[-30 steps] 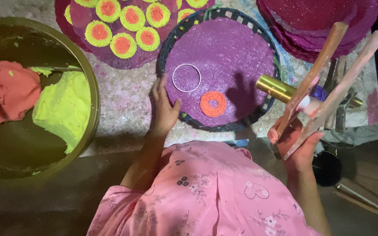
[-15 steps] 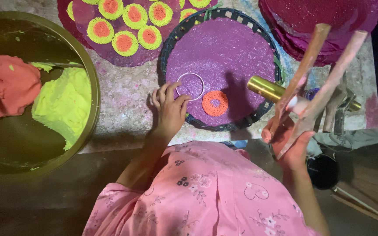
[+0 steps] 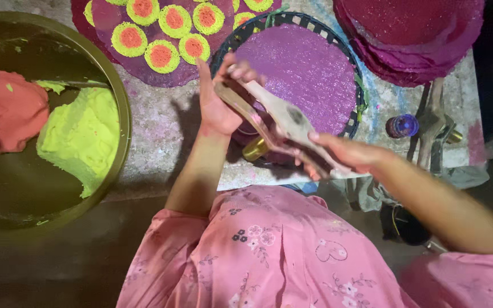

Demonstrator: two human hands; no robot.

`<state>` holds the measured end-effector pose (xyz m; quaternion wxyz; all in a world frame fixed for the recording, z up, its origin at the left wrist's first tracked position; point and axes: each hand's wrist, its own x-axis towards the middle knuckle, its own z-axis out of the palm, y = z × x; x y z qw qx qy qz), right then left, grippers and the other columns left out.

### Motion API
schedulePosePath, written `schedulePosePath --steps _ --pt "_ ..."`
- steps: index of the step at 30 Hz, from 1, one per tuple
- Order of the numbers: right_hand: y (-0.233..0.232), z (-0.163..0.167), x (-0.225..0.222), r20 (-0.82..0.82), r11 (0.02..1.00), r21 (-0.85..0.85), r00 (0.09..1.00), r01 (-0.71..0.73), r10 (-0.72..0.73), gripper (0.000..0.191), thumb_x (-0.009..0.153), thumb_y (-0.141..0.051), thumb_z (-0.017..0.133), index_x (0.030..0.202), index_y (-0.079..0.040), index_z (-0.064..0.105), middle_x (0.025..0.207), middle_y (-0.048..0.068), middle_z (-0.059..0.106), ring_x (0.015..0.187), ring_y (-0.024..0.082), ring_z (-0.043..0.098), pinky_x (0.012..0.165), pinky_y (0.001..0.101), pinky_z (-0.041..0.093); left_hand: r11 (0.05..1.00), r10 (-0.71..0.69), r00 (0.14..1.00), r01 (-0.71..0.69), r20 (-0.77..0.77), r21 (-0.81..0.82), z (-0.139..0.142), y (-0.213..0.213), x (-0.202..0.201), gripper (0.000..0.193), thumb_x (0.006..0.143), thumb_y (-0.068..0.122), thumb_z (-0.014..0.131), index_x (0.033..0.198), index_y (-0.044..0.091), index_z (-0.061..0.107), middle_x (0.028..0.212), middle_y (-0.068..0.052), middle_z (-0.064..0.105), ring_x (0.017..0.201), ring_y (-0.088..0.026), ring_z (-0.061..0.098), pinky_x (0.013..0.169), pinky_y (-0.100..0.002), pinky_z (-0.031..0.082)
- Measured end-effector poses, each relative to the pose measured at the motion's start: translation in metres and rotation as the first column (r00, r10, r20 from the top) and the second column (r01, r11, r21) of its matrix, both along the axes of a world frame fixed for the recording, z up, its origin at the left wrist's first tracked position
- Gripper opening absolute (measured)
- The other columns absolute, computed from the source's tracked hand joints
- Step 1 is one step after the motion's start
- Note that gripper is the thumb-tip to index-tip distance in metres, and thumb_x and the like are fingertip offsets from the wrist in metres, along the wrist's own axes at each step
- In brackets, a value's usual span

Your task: The person presses orange dough into a wooden hand mold, forms flower rosettes, and places them in rings on purple discs to build decorative flower patterns, working through multiple discs while keeping bowls of orange and yellow dough beside the work.

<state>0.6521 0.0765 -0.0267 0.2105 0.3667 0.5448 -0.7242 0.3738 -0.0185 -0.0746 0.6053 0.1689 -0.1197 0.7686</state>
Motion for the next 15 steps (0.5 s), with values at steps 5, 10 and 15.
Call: schedulePosePath --steps 5,10,15 --pt "0.014 0.047 -0.061 0.191 0.858 0.455 0.968 -0.237 0.166 0.083 0.095 -0.071 0.032 0.097 0.000 0.074 0.070 0.007 0.065 0.065 0.021 0.064 0.061 0.0394 0.051 0.960 0.239 0.964 -0.217 0.116 -0.177 -0.015 0.014 -0.026 0.045 0.107 0.057 0.045 0.090 0.016 0.052 0.079 0.005 0.048 0.078 -0.012 0.050 0.090 -0.037 0.050" --pt "0.002 0.053 -0.097 0.116 0.663 0.699 0.957 -0.269 0.266 0.081 0.094 -0.072 0.032 0.096 -0.004 0.075 0.069 0.008 0.069 0.068 0.019 0.066 0.066 0.0384 0.052 0.959 0.273 0.953 -0.258 0.131 -0.117 -0.025 0.009 -0.058 0.045 0.104 0.058 0.045 0.085 0.018 0.048 0.075 0.006 0.044 0.073 -0.011 0.047 0.083 -0.034 0.048" --pt "-0.003 0.053 -0.099 0.215 0.667 0.667 0.943 -0.333 0.255 0.083 0.097 -0.070 0.031 0.092 0.001 0.075 0.066 0.013 0.067 0.067 0.026 0.068 0.067 0.0439 0.053 0.936 0.317 0.940 -0.290 0.124 -0.198 -0.032 0.007 -0.052 0.045 0.104 0.059 0.045 0.083 0.019 0.047 0.072 0.007 0.042 0.069 -0.010 0.045 0.080 -0.033 0.046"
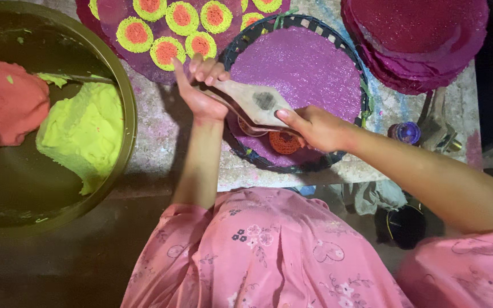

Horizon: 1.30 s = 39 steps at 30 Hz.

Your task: The person presses orange dough into a wooden hand mold, forms flower rosettes, and places them in rings on purple discs to build decorative flower patterns, working through multiple discs while keeping bowls of orange and yellow dough beside the work.

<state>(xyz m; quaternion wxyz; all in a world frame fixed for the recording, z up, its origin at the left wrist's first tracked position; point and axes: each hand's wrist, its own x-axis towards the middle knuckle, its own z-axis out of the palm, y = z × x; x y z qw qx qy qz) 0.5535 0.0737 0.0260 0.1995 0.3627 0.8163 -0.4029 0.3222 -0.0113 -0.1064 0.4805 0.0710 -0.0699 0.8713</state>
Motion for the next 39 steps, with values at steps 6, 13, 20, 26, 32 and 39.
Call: schedulePosePath --steps 6,13,20,26,32,39 --pt "0.013 0.003 0.008 0.010 0.992 0.127 1.000 0.009 -0.011 0.075 0.099 -0.064 0.036 0.107 0.000 0.074 0.078 0.024 0.071 0.079 0.036 0.073 0.076 0.0467 0.053 1.000 -0.019 0.992 0.022 0.122 -0.022 0.002 0.022 0.018 0.042 0.106 0.052 0.044 0.079 0.020 0.044 0.068 0.008 0.038 0.064 -0.009 0.040 0.073 -0.031 0.043" --pt "0.007 -0.017 -0.005 -0.208 0.965 0.259 0.978 0.032 0.023 0.069 0.101 -0.058 0.041 0.120 0.001 0.070 0.098 0.031 0.071 0.096 0.045 0.069 0.085 0.0501 0.050 0.997 0.044 0.999 -0.046 -0.033 -0.068 0.017 0.031 -0.009 0.044 0.105 0.050 0.045 0.075 0.019 0.042 0.063 0.008 0.032 0.057 -0.008 0.034 0.065 -0.031 0.038" --pt "-0.009 -0.031 -0.014 -0.232 0.991 0.134 0.973 0.012 0.019 0.072 0.103 -0.059 0.036 0.105 0.004 0.070 0.083 0.022 0.071 0.081 0.036 0.070 0.078 0.0489 0.051 0.987 0.038 0.999 -0.036 0.007 -0.157 0.022 0.007 -0.021 0.047 0.104 0.051 0.043 0.071 0.018 0.040 0.060 0.008 0.032 0.052 -0.009 0.032 0.058 -0.030 0.036" --pt "0.011 -0.018 0.005 0.068 0.988 0.146 0.996 0.053 -0.063 0.071 0.101 -0.062 0.037 0.103 0.000 0.071 0.068 0.022 0.067 0.065 0.030 0.069 0.070 0.0476 0.052 1.000 -0.006 0.996 0.008 0.091 -0.020 0.008 0.019 0.016 0.040 0.107 0.042 0.042 0.075 0.018 0.043 0.064 0.006 0.039 0.059 -0.011 0.040 0.063 -0.029 0.040" --pt "0.050 -0.004 0.046 -0.236 0.926 0.370 0.972 0.073 0.017 0.070 0.100 -0.063 0.041 0.098 0.001 0.070 0.065 0.013 0.061 0.060 0.024 0.059 0.058 0.0423 0.048 0.952 -0.125 0.932 0.015 -0.341 -0.306 0.004 0.021 0.018 0.038 0.105 0.041 0.051 0.118 0.006 0.056 0.114 -0.011 0.061 0.111 -0.027 0.058 0.106 -0.044 0.046" --pt "0.036 -0.066 0.111 -0.661 0.887 -0.141 0.626 0.439 -0.414 0.077 0.108 -0.068 0.026 0.090 -0.002 0.061 0.064 0.005 0.053 0.055 0.016 0.048 0.053 0.0326 0.036 0.813 -0.385 -0.450 -0.579 -0.805 -0.065 -0.001 -0.045 0.030 0.114 0.069 0.021 0.093 0.156 0.006 0.022 0.148 -0.021 0.043 0.137 -0.041 0.038 0.117 -0.053 0.028"
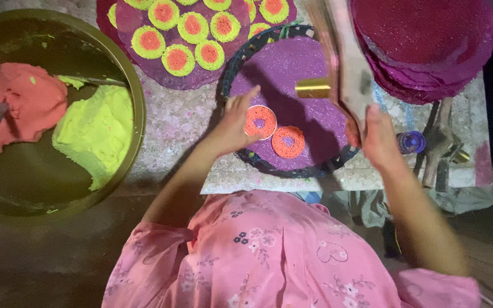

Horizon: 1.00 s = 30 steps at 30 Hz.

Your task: The person presses orange dough into a wooden hand mold, forms flower rosettes, and places them in rings on purple discs to build decorative flower patterns, working through multiple discs while keeping bowls of orange and yellow dough beside the work.

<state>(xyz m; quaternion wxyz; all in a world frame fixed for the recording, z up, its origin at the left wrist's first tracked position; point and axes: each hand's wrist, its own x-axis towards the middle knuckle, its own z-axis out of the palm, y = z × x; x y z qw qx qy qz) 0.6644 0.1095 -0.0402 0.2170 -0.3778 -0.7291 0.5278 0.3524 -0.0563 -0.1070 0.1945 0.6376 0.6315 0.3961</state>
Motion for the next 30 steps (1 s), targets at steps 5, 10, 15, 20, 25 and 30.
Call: schedulePosePath --steps 5,10,15,20,25,30 --pt "-0.036 -0.054 0.046 -0.384 0.915 -0.400 0.899 0.045 -0.212 0.084 0.102 -0.082 0.028 0.100 -0.003 0.055 0.069 0.005 0.046 0.058 0.017 0.044 0.057 0.0335 0.035 0.976 0.000 0.983 -0.040 -0.181 -0.214 -0.011 -0.002 0.015 0.123 0.066 0.030 0.093 0.160 0.013 0.016 0.150 -0.016 0.042 0.141 -0.037 0.037 0.116 -0.056 0.026" --pt "-0.047 -0.079 0.104 -0.400 0.836 -0.526 0.822 0.156 -0.405 0.090 0.095 -0.090 0.028 0.108 -0.004 0.053 0.069 0.003 0.040 0.059 0.018 0.038 0.058 0.0331 0.032 0.960 0.014 0.992 -0.048 -0.122 -0.277 -0.014 0.010 0.003 0.121 0.067 0.034 0.093 0.160 0.016 0.018 0.152 -0.015 0.042 0.140 -0.038 0.036 0.114 -0.057 0.024" --pt "-0.055 -0.070 0.123 -0.479 0.915 -0.380 0.817 0.138 -0.322 0.075 0.100 -0.079 0.038 0.103 -0.005 0.052 0.071 0.004 0.043 0.061 0.017 0.042 0.059 0.0323 0.035 0.976 0.057 0.973 -0.102 -0.225 -0.194 0.031 0.056 -0.014 0.120 0.068 0.035 0.092 0.160 0.015 0.018 0.154 -0.015 0.042 0.142 -0.037 0.035 0.118 -0.057 0.026" --pt "-0.071 -0.003 0.096 -0.141 0.951 0.304 0.990 0.059 -0.016 0.038 0.104 -0.040 0.061 0.088 -0.006 0.068 0.074 0.006 0.058 0.064 0.021 0.055 0.060 0.0338 0.042 0.952 -0.162 0.940 0.229 -0.301 0.203 0.108 0.065 0.060 0.112 0.061 0.039 0.092 0.148 0.009 0.029 0.145 -0.026 0.038 0.132 -0.045 0.032 0.103 -0.059 0.027" --pt "-0.092 0.111 0.084 0.166 0.504 0.819 0.953 -0.276 0.253 0.056 0.079 -0.058 0.073 0.087 -0.004 0.066 0.072 0.008 0.059 0.064 0.030 0.059 0.058 0.0392 0.044 0.712 -0.691 0.720 0.692 0.057 -0.119 0.176 -0.004 0.122 0.068 0.071 0.033 0.080 0.126 0.012 0.047 0.117 -0.019 0.052 0.106 -0.038 0.049 0.087 -0.051 0.038" --pt "-0.041 0.188 0.057 0.404 -0.011 0.854 0.649 -0.521 0.645 0.060 0.078 -0.066 0.070 0.080 -0.007 0.060 0.068 0.006 0.051 0.060 0.028 0.056 0.053 0.0416 0.040 0.638 -0.711 0.690 0.713 0.131 -0.292 0.204 -0.020 0.158 0.026 0.081 0.028 0.068 0.104 0.015 0.065 0.089 -0.013 0.067 0.080 -0.031 0.067 0.071 -0.043 0.049"
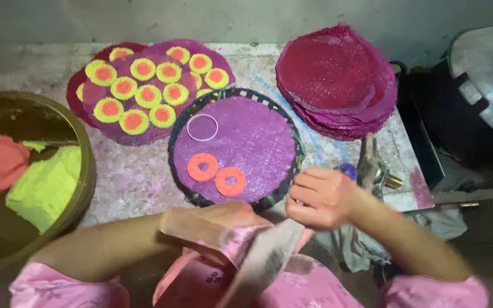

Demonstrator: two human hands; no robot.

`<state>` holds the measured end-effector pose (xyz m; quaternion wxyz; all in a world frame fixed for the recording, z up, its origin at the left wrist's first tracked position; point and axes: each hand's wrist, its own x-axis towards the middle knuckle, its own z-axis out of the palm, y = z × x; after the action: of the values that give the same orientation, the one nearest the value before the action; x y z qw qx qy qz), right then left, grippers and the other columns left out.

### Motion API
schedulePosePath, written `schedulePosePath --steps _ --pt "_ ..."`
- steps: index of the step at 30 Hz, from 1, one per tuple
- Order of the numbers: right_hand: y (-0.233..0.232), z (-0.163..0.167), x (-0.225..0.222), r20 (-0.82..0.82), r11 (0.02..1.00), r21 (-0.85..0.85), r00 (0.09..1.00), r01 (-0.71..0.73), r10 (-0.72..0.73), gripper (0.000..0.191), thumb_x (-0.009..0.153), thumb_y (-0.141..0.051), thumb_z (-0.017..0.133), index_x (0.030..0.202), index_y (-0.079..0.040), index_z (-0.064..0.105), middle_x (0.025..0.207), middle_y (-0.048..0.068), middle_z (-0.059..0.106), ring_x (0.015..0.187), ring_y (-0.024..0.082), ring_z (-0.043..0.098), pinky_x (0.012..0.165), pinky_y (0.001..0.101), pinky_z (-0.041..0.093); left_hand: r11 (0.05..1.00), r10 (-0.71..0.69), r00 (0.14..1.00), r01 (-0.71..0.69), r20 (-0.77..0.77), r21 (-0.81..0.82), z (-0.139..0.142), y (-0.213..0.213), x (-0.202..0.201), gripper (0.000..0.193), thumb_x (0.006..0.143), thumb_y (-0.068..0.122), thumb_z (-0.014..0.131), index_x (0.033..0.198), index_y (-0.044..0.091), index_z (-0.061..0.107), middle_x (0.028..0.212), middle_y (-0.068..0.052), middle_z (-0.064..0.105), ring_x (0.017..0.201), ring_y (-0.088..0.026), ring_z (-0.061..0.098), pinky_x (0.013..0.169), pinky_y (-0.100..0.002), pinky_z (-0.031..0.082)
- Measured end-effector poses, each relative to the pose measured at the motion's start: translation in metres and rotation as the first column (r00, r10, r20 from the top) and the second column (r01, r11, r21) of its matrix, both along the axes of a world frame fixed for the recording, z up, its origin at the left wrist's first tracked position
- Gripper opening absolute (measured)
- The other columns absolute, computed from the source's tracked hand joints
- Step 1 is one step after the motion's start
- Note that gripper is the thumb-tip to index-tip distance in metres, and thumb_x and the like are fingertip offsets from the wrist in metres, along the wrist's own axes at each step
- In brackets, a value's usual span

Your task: The person presses orange dough into a wooden hand mold, forms flower rosettes, and places them in rings on purple discs to build decorative flower patterns, working through multiple discs while keeping bowls of orange and yellow dough beside the work.

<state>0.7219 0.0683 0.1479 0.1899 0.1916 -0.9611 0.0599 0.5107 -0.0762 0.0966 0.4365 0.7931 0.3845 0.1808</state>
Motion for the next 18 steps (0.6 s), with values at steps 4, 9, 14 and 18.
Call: schedulePosePath --steps 4,9,14,18 --pt "0.012 0.007 0.004 0.382 0.884 -0.463 0.884 -0.070 0.270 0.056 0.098 -0.061 0.055 0.081 -0.007 0.052 0.073 0.008 0.050 0.069 0.032 0.057 0.062 0.0433 0.042 0.979 0.012 0.992 -0.037 0.123 0.200 0.017 -0.011 0.010 0.031 0.082 0.034 0.068 0.104 0.013 0.064 0.081 -0.015 0.070 0.074 -0.038 0.070 0.061 -0.047 0.052" --pt "-0.020 -0.021 0.008 0.479 0.578 -0.807 0.706 0.121 0.521 0.057 0.113 -0.053 0.047 0.085 -0.003 0.056 0.076 0.011 0.057 0.072 0.034 0.063 0.066 0.0435 0.045 0.971 0.241 0.950 -0.237 -0.200 0.045 0.024 -0.061 0.002 0.030 0.094 0.037 0.056 0.118 0.020 0.065 0.079 -0.016 0.069 0.076 -0.039 0.069 0.065 -0.053 0.050" --pt "-0.044 -0.024 -0.017 0.368 0.496 -0.865 0.772 0.079 0.518 0.056 0.112 -0.052 0.047 0.093 -0.002 0.060 0.082 0.013 0.062 0.076 0.035 0.066 0.069 0.0434 0.048 0.874 0.431 0.777 -0.486 -0.460 -0.003 -0.007 -0.112 -0.073 0.043 0.085 0.040 0.069 0.126 0.028 0.067 0.092 -0.012 0.073 0.085 -0.035 0.071 0.072 -0.048 0.055" --pt "-0.050 -0.016 -0.069 0.171 0.921 -0.387 0.977 -0.049 0.124 0.036 0.100 -0.041 0.059 0.083 -0.009 0.057 0.074 0.009 0.058 0.066 0.030 0.060 0.061 0.0430 0.045 0.607 0.792 0.607 -0.767 0.070 -0.209 -0.045 -0.173 -0.220 0.034 0.084 0.018 0.083 0.115 0.009 0.075 0.109 -0.007 0.075 0.099 -0.020 0.073 0.085 -0.035 0.062"
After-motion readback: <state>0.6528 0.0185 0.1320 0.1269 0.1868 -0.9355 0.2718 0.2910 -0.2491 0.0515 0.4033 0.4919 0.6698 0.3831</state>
